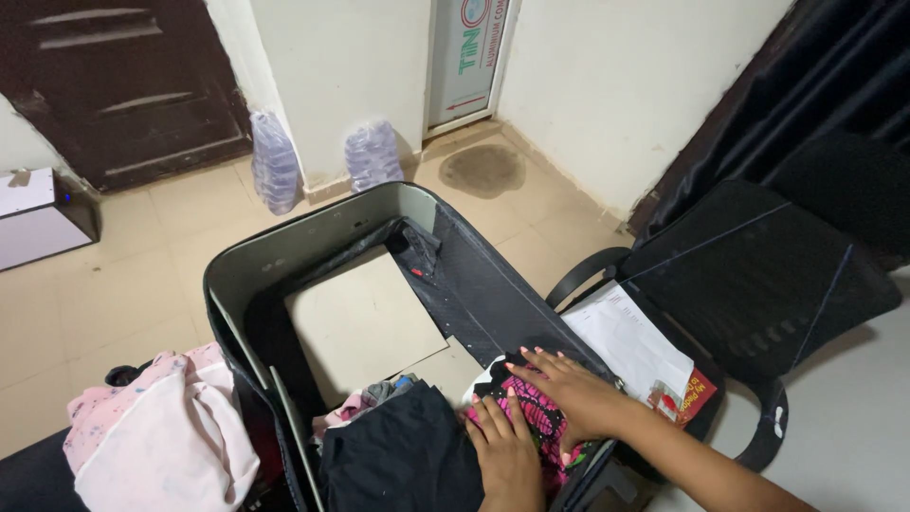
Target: The person is packing various items of clothing and personal belongings into a suitcase on the floor.
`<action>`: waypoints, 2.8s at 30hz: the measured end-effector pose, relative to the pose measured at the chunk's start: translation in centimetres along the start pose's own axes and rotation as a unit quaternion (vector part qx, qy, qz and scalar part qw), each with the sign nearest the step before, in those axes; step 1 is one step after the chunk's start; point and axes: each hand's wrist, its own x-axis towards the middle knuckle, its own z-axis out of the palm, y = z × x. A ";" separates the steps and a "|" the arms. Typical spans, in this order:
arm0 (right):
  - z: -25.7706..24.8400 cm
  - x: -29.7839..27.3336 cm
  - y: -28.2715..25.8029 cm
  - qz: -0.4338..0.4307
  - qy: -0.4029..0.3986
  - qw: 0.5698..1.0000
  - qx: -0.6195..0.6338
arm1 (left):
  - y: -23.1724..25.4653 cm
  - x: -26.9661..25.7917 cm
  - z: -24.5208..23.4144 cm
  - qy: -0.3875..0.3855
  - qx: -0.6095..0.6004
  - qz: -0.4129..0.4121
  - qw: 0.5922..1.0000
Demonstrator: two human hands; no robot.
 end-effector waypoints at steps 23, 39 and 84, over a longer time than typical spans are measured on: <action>0.9 10.7 -9.6 -0.080 0.168 0.816 0.547 | -14.7 -1.8 -16.7 0.213 -0.430 -0.122 0.869; 2.6 17.5 -32.0 -0.110 0.130 0.722 0.670 | -30.0 -12.0 -20.6 0.302 -0.609 -0.272 0.681; 29.7 30.7 -78.2 -0.299 -0.062 0.909 0.285 | -62.4 -53.8 -16.3 0.479 -0.089 -0.668 0.562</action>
